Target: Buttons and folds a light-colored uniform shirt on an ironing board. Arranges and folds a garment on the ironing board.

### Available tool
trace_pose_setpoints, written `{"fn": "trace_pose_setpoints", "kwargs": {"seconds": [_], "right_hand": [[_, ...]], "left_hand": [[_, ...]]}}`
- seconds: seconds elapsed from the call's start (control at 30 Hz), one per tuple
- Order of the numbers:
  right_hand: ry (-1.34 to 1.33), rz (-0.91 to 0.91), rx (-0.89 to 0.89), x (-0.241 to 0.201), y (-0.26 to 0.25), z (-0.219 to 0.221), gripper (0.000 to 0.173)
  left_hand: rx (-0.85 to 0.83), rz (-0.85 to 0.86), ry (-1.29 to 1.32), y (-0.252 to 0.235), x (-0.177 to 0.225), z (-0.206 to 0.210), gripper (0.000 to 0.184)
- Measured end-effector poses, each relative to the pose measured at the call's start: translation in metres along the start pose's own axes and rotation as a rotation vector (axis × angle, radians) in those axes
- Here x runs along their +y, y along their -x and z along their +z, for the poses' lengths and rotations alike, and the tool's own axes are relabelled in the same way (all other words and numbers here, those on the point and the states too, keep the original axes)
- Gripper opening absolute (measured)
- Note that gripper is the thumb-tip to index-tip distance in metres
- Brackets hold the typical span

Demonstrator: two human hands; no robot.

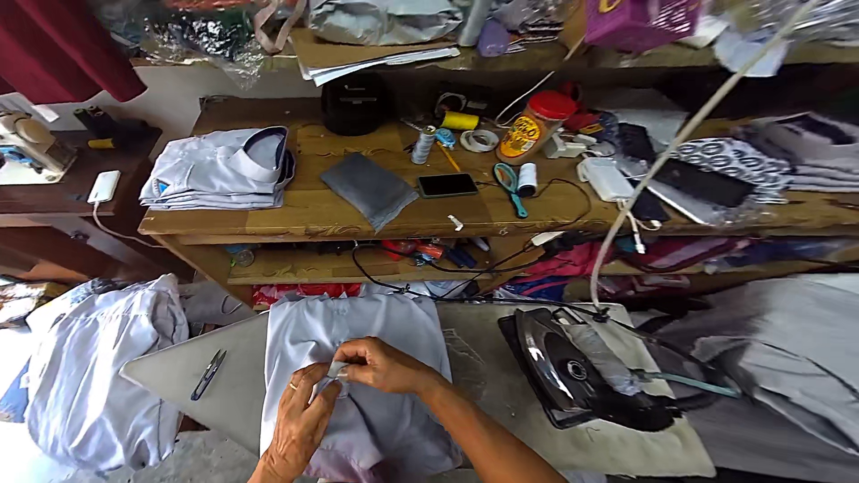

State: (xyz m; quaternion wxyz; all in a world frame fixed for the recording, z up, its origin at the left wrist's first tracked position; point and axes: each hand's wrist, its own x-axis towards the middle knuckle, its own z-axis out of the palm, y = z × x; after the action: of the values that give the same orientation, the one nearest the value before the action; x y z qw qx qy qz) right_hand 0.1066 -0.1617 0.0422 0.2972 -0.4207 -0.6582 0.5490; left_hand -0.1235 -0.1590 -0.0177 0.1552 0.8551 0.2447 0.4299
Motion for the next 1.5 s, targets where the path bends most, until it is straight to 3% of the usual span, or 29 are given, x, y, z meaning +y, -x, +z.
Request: {"fn": "trace_pose_setpoints", "kwargs": {"seconds": [0.4,0.53,0.7,1.13,1.4,1.5], "right_hand": [[0.097,-0.127,0.204,0.010,0.011,0.016,0.016],[0.161,-0.189,0.254,0.010,0.014,0.020,0.014],[0.233,-0.271,0.343,0.012,0.016,0.028,0.010],[0.335,-0.259,0.469,0.024,0.024,0.051,0.018],[0.267,-0.006,0.138,0.022,0.018,0.039,0.026],[0.212,0.031,0.115,0.026,0.018,0.036,0.028]], "left_hand": [[0.011,-0.224,0.142,-0.005,0.009,0.004,0.011],[-0.068,-0.386,0.175,-0.014,0.017,-0.002,0.031],[-0.114,-0.411,0.284,-0.016,0.012,-0.006,0.014],[-0.090,-0.635,0.319,-0.017,0.025,0.005,0.008],[-0.159,-0.554,0.155,-0.009,0.024,0.008,0.014],[-0.143,-0.458,0.080,-0.010,0.033,0.010,0.013]]}}
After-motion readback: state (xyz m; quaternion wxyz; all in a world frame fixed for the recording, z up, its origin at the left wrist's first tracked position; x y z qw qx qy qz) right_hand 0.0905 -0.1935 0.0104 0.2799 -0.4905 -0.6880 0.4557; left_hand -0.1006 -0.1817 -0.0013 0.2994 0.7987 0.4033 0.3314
